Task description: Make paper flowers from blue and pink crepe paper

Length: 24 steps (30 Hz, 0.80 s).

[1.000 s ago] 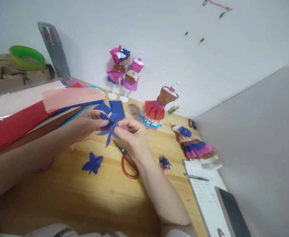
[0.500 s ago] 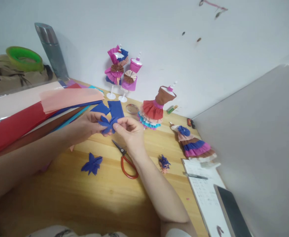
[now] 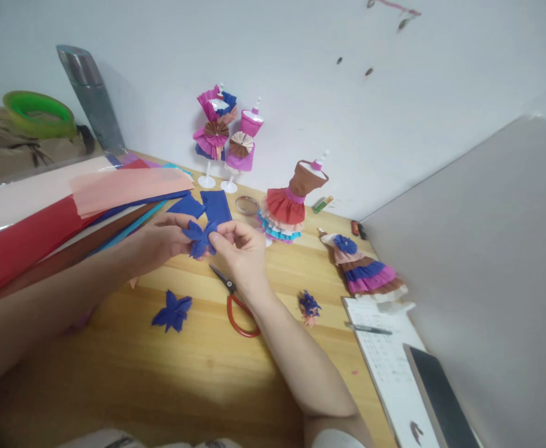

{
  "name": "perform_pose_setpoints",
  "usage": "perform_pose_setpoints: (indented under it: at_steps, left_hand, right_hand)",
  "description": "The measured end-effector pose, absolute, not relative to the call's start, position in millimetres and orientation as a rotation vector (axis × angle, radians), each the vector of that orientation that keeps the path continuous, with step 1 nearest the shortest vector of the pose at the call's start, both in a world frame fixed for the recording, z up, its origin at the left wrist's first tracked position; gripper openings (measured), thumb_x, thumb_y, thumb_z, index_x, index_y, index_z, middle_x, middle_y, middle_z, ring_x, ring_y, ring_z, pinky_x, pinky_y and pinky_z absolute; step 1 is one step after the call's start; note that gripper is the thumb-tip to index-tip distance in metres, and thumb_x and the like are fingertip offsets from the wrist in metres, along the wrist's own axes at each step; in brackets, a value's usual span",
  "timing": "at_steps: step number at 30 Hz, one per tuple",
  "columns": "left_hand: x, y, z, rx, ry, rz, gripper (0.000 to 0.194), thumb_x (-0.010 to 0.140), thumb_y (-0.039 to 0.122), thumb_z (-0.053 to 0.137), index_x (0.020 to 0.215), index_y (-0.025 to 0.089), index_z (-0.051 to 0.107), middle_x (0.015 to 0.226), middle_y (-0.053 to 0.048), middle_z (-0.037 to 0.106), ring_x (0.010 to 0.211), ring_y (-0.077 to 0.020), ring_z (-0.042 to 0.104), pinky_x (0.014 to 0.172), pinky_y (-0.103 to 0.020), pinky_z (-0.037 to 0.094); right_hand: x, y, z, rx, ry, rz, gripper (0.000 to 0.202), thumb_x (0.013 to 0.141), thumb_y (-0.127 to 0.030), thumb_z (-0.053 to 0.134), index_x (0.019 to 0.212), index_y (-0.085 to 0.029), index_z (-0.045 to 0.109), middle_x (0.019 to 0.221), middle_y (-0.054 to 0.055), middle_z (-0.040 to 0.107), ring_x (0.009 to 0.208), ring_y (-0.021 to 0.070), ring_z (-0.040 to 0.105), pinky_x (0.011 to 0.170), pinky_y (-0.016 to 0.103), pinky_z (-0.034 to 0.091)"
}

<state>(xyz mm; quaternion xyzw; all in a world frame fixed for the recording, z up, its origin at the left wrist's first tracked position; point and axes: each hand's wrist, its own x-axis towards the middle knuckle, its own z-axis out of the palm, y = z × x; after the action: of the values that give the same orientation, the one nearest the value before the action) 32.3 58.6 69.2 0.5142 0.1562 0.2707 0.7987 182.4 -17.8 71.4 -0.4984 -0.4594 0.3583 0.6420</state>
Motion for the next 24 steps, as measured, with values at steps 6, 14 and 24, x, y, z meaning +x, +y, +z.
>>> perform_pose_setpoints:
  at_steps: [6,14,24]
  left_hand:
    - [33.9,58.4,66.5,1.099,0.352,0.588,0.008,0.068,0.015,0.065,0.069,0.013,0.073,0.068,-0.005,0.068,0.067,-0.0155,0.063,0.071,-0.029,0.051]
    - [34.7,56.1,66.3,1.224,0.375,0.612,0.009,0.068,0.015,0.064,0.067,0.013,0.072,0.071,-0.005,0.069,0.07,-0.0138,0.061,0.073,-0.026,0.049]
    - [36.4,56.4,59.5,1.151,0.402,0.659,0.021,0.075,0.032,0.076,0.068,0.013,0.069,0.067,-0.003,0.068,0.063,-0.0119,0.062,0.069,-0.025,0.05]
  right_hand:
    - [181.3,-17.2,69.5,-1.1,-1.041,0.877,0.017,0.071,-0.033,0.074,0.066,-0.022,0.061,0.056,-0.004,0.064,0.049,0.0128,0.058,0.053,0.028,0.051]
    - [183.2,-15.7,68.5,-1.09,-0.995,0.876,0.018,0.069,-0.031,0.076,0.066,-0.022,0.062,0.056,-0.004,0.065,0.049,0.0127,0.058,0.051,0.027,0.05]
    - [183.3,-15.2,64.6,-1.114,-1.01,0.842,0.017,0.068,-0.029,0.077,0.066,-0.021,0.063,0.056,-0.004,0.064,0.05,0.0113,0.057,0.053,0.026,0.048]
